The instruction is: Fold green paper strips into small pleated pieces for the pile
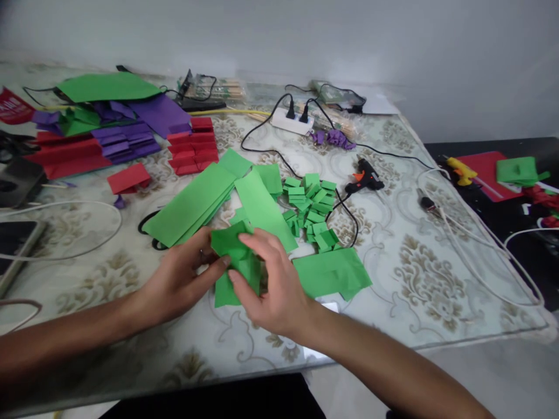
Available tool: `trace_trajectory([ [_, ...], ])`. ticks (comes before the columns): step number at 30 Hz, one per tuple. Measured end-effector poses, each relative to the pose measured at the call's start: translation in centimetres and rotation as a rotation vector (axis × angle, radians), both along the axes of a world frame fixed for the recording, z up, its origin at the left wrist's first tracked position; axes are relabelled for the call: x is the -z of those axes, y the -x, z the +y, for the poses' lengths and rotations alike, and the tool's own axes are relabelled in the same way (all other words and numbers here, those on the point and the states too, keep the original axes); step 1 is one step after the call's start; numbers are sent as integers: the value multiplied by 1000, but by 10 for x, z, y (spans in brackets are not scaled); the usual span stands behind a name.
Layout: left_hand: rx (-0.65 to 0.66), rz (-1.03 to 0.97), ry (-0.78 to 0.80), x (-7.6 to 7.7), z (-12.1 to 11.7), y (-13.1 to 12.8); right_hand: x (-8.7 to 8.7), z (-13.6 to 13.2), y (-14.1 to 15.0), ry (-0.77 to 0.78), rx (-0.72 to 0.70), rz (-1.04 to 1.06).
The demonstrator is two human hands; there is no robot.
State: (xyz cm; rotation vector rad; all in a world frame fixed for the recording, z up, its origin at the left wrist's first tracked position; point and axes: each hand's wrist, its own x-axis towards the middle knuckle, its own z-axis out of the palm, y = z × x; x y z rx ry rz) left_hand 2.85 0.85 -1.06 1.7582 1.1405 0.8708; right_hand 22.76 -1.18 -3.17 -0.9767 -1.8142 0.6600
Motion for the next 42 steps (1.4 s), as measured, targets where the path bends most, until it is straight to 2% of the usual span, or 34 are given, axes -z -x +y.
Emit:
trace_trajectory([
  [4,7,43,-4,-2,-1,0,1,-3,3,173,40,142],
  [7,8,87,-18,-2,-1,1,1,-1,2,313,16,154],
  [15,44,70,22,-1,-3,2,-4,11,1,538,-67,197],
  [20,28,146,-93,-2,0,3,-10,18,3,800,-34,293],
  [23,10,162,-68,-2,1,2,-11,19,5,912,-16,354],
  [27,-52,165,24,-2,4,2,-11,20,7,924,-3,464],
  [32,-6,284,0,-8,7,3,-9,22,5,896,6,375],
  [35,4,295,88,-9,7,4,-7,23,4,913,8,366],
  [38,-10,279,142,-8,7,4,-6,22,6,953,14,425],
  [42,-38,247,116,-6,7,3,-9,20,8,1023,-26,556],
])
